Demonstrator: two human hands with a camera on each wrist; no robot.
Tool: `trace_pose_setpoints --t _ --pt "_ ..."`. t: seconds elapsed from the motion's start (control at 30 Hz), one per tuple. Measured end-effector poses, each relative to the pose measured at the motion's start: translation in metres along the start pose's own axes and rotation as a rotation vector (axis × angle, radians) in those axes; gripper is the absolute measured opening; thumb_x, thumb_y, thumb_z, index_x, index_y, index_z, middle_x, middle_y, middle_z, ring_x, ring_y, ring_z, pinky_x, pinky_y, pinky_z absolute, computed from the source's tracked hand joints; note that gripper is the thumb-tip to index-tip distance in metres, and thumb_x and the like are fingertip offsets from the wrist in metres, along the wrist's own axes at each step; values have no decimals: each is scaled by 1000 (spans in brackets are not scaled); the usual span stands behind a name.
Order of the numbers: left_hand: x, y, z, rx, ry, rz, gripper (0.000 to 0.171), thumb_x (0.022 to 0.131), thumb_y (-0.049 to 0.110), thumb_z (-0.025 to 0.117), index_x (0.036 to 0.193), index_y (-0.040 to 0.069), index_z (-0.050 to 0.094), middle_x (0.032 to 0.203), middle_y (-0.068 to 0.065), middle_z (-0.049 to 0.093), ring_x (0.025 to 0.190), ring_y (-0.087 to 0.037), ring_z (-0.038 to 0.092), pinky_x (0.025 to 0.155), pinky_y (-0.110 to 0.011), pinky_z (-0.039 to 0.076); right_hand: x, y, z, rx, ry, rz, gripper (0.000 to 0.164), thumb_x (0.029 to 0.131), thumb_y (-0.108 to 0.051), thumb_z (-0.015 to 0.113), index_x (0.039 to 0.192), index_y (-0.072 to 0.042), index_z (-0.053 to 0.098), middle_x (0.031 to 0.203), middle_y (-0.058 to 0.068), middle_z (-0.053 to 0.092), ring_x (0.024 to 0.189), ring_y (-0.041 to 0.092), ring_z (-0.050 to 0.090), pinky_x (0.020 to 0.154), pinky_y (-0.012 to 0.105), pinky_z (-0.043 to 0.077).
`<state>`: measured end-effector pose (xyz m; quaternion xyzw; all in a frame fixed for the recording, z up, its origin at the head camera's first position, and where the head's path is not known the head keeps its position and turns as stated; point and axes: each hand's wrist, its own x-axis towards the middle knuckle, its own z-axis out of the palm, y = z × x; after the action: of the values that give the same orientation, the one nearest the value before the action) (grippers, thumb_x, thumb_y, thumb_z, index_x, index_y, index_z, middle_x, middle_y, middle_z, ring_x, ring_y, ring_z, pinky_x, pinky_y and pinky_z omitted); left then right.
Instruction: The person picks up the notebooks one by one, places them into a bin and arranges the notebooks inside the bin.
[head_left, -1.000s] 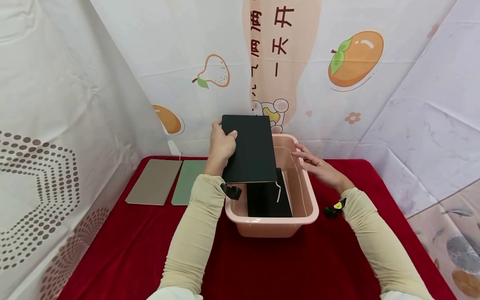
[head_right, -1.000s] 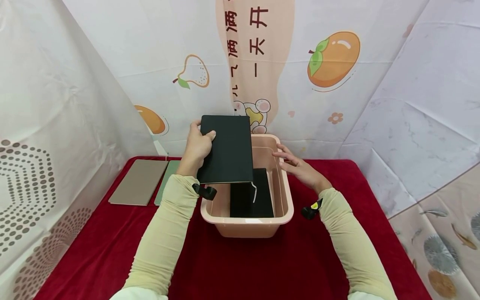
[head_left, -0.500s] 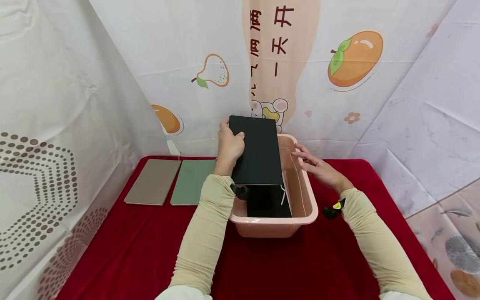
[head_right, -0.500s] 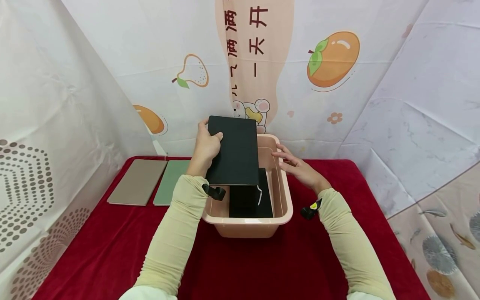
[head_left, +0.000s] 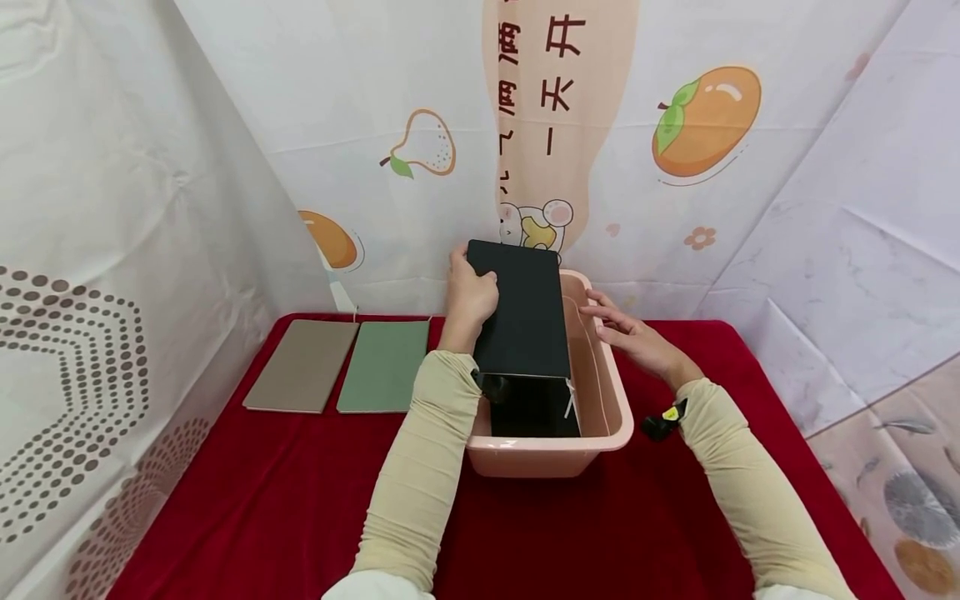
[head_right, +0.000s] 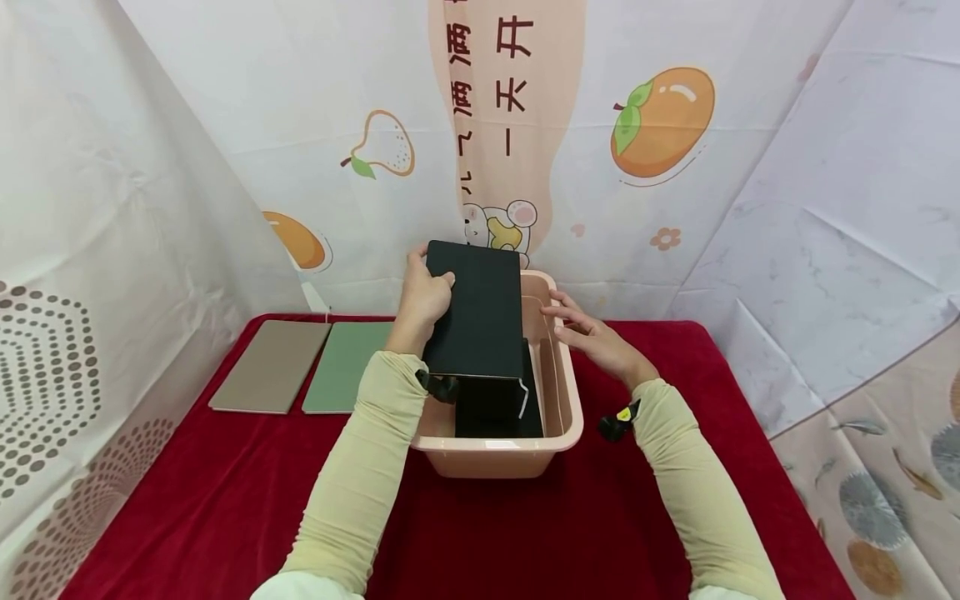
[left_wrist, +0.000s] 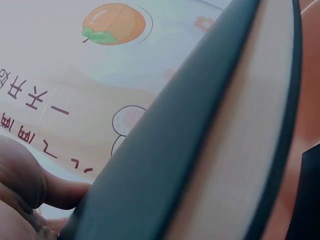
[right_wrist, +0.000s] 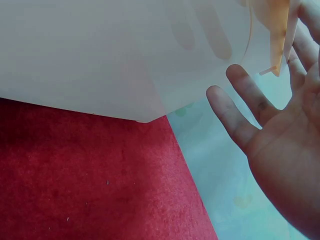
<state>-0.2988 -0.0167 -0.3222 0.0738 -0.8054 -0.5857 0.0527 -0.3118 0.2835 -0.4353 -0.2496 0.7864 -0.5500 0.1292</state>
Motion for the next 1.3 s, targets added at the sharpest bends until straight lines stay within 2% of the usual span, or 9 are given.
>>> trace_pose_setpoints --t 0.27,0.57,0.8,0.87,0.93,1.03,1.13,1.2,1.3 --pt "-2 8 4 65 22 23 62 103 13 53 158 16 25 157 -15 38 142 -30 43 121 -48 36 -2 -7 -5 -100 46 7 50 106 -22 55 155 -14 45 172 -7 16 156 29 19 102 11 40" --pt "-4 8 11 126 3 5 60 103 14 50 157 14 25 158 -14 38 143 -30 43 122 -48 35 -1 -3 -4 -84 64 -24 50 104 -18 57 153 -10 47 171 -1 21 148 18 34 99 12 45" --pt "-2 5 20 158 -31 -38 65 101 11 42 161 12 18 173 -8 12 149 -27 35 119 -48 37 0 0 -3 -78 70 -26 49 105 -18 55 153 -8 47 171 1 21 137 19 40 100 12 42" --pt "-2 4 22 165 -36 -52 66 100 11 41 162 12 16 172 -11 16 146 -28 37 117 -48 40 0 0 -3 -77 72 -25 49 105 -18 55 152 -9 47 171 0 21 136 16 40 100 12 42" --pt "-4 4 24 188 -41 -53 70 100 10 40 163 10 12 164 -17 30 139 -29 44 112 -47 43 0 0 -3 -70 77 -24 48 105 -17 55 152 -9 48 171 0 22 136 14 39 100 11 42" --pt "-6 3 26 246 -50 -46 72 99 10 40 164 7 10 136 -22 51 125 -31 53 100 -43 48 -1 -1 -2 -48 87 -24 47 104 -16 56 150 -7 49 171 1 22 136 12 39 101 12 40" --pt "-8 2 28 299 -37 -38 70 99 12 43 163 7 15 117 -21 55 112 -31 56 89 -41 48 -1 -1 -1 -38 89 -27 44 104 -17 56 147 -6 51 171 1 22 138 12 38 104 12 37" --pt "-8 1 30 305 -28 -44 67 100 14 44 162 9 19 122 -21 54 111 -32 57 89 -42 48 -1 -1 0 -39 89 -28 42 105 -17 56 145 -5 52 171 1 22 139 13 38 104 13 37" --pt "-8 -1 32 289 -37 -57 65 102 16 45 161 11 19 144 -22 45 117 -34 55 98 -46 48 0 -1 1 -35 91 -26 40 105 -18 56 143 -5 53 171 0 22 139 15 37 103 14 39"
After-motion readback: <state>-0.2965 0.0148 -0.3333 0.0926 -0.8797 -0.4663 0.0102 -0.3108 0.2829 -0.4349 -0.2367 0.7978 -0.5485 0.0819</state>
